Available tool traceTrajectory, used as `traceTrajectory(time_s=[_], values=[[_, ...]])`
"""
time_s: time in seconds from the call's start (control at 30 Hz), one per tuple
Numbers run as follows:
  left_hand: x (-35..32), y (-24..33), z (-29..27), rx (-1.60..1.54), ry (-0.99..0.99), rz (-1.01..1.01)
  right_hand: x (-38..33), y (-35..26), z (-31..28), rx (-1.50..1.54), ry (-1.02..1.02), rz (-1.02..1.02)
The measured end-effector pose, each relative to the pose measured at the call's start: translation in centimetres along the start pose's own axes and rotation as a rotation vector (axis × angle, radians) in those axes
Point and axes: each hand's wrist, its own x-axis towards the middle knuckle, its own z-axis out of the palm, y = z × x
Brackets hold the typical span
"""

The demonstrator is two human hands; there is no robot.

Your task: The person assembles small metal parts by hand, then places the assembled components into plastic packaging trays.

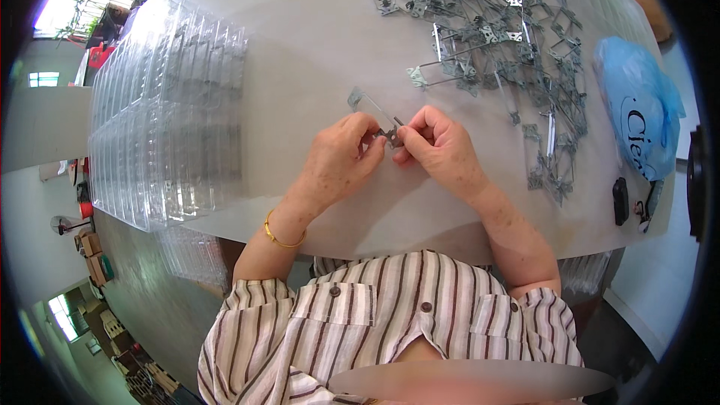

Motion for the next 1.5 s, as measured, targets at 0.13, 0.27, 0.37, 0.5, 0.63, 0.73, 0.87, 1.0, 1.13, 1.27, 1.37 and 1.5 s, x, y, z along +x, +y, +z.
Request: traceTrajectory(time_s=[0.13, 0.27, 0.37, 0.5, 0.63, 0.73, 0.87, 1.0, 1.13, 1.27, 1.37, 1.5], values=[[-0.5, -0.3, -0.6, 0.06, 0.014, 0.024, -0.1, -0.3, 0.1, 0.013, -0.009, 0.016], [-1.4, -1.1, -1.6, 0.168, -0.01, 0.034, -0.2, -0.3, 0.5, -0.032, -0.025, 0.008], [-1.9, -1.7, -2.2, 0.175, -0.009, 0.029, -0.3, -0.3, 0.7, -0.074, -0.018, -0.003], [-2.6, -2.0, -3.2, 0.204, -0.013, 0.009, -0.4, -0.4, 1.0, -0.19, -0.02, -0.037], [-3.1, -2.9, -3.7, 0.263, -0.002, 0.046, -0.7, -0.3, 1.2, -0.261, -0.028, -0.086], [-3.0, -3.1, -4.2, 0.272, 0.016, 0.071, -0.7, 0.2, 1.1, -0.267, -0.012, -0.124], [-3.2, -3.5, -5.2, 0.263, 0.072, 0.056, -0.6, 0.0, 2.0, -0.338, -0.012, -0.206], [-3.5, -4.3, -5.4, 0.232, 0.054, 0.017, -0.8, 0.3, 3.3, -0.518, -0.049, -0.305], [-4.0, -5.4, -4.1, 0.186, 0.112, 0.027, -0.8, 2.4, 5.2, -0.509, -0.134, -0.432], [-4.1, -5.5, -3.6, 0.14, 0.168, 0.054, -1.9, 2.9, 6.8, -0.486, -0.209, -0.539], [-4.0, -6.0, -3.5, 0.068, 0.203, 0.062, -2.3, 2.9, 7.5, -0.52, -0.28, -0.569], [-3.9, -7.2, -3.3, 0.033, 0.252, 0.076, -2.2, 2.5, 9.8, -0.524, -0.45, -0.649]])
